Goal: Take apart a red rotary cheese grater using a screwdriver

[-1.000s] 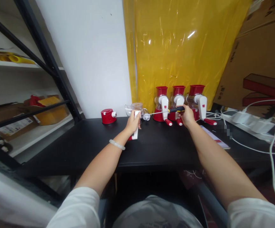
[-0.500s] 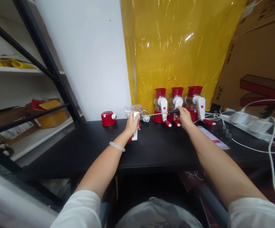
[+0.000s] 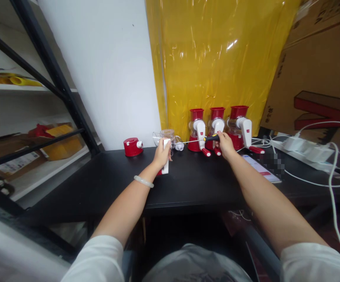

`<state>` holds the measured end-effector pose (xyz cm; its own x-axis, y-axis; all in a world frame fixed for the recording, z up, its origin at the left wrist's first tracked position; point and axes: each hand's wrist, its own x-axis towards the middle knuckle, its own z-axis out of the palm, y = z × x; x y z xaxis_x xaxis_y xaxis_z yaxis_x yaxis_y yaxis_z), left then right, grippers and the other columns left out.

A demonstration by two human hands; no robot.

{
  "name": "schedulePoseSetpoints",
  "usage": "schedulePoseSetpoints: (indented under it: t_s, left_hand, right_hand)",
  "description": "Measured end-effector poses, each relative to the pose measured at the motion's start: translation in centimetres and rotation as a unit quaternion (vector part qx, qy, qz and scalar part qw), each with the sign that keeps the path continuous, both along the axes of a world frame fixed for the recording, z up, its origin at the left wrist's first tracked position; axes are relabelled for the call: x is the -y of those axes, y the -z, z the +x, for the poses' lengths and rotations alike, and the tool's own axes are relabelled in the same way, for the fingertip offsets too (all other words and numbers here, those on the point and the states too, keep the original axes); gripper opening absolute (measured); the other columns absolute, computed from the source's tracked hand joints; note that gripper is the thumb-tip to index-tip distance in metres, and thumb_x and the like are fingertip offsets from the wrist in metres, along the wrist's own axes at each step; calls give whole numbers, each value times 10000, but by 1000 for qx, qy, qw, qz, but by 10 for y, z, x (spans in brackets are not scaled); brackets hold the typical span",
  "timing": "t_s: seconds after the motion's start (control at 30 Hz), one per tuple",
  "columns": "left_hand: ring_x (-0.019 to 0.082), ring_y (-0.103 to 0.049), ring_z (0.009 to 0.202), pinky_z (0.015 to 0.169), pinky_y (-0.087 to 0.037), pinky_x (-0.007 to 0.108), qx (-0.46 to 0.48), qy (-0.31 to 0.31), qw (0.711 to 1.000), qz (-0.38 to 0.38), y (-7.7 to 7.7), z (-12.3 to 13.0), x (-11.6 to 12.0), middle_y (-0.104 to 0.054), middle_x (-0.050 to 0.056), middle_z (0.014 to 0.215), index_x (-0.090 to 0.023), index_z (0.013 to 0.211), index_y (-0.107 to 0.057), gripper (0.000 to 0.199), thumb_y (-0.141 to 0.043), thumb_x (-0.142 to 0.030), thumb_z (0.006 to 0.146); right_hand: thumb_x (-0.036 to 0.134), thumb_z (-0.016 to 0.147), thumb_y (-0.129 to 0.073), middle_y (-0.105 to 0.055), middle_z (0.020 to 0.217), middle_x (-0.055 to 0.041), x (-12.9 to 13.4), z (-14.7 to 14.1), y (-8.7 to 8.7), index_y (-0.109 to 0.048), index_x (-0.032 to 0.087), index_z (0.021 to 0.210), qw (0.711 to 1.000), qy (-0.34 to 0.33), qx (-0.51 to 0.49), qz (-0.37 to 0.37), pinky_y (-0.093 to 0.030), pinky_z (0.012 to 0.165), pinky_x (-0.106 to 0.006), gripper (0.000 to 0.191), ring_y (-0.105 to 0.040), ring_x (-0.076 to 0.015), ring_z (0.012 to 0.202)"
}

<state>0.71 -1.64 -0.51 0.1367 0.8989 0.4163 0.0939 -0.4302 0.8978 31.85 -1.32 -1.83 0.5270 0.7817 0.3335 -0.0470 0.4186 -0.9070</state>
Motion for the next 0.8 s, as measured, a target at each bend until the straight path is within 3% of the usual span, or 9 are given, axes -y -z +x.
schedulePoseSetpoints:
  t_s: [0.13, 0.3, 0.4, 0.6, 0.7, 0.8]
  left_hand:
    - [114, -488, 400, 444, -456, 232, 4, 7, 1000, -2, 0, 0, 0, -506, -100, 603, -228, 1201, -520, 272, -557, -460, 1063]
    - [105, -491, 405, 443, -445, 217, 4, 9, 1000, 5, 3, 1, -3, -508, -100, 613, -241, 1207, -528, 321, -573, -522, 1057]
    - [105, -494, 406, 442, -448, 218, 0, 11, 1000, 5, 4, 1, -4, -514, -99, 617, -245, 1209, -527, 333, -579, -534, 1052]
    - [102, -485, 403, 439, -443, 217, 9, 13, 1000, 1, 2, 0, -3, -511, -101, 622, -244, 1216, -518, 327, -569, -525, 1058]
    - [103, -486, 405, 439, -446, 218, 9, 12, 1000, -7, 1, 0, -2, -508, -101, 623, -241, 1213, -508, 315, -561, -514, 1064]
    - [105, -493, 412, 445, -450, 219, 7, 13, 1000, -8, 1, 0, -2, -504, -99, 628, -241, 1208, -507, 321, -563, -522, 1063]
  right_hand:
    - [355, 910, -703, -558, 556, 40, 4, -3, -5, -639, 214, 882, 999, -18, -36, -22, -385, 406, -204, 157, -493, -113, 425]
    - [281, 865, -656, -605, 662, 30, 5, -3, -8, -651, 211, 923, 996, -27, -74, -30, -421, 416, -208, 91, -512, -101, 445]
    - [336, 910, -624, -622, 704, 24, 3, -2, -7, -632, 220, 911, 997, -18, -75, -27, -456, 436, -215, 116, -533, -102, 466]
    - [636, 968, -628, -540, 599, 53, -1, -1, 2, -576, 243, 844, 1000, 15, -5, 4, -452, 444, -220, 416, -485, -113, 476]
    - [630, 936, -693, -458, 528, 77, -2, 0, 3, -540, 252, 804, 1000, -3, 3, 3, -465, 457, -231, 430, -448, -117, 460]
    - [508, 912, -730, -505, 549, 62, -2, 1, 1, -573, 242, 818, 1000, -13, -19, -3, -447, 447, -218, 323, -468, -114, 469]
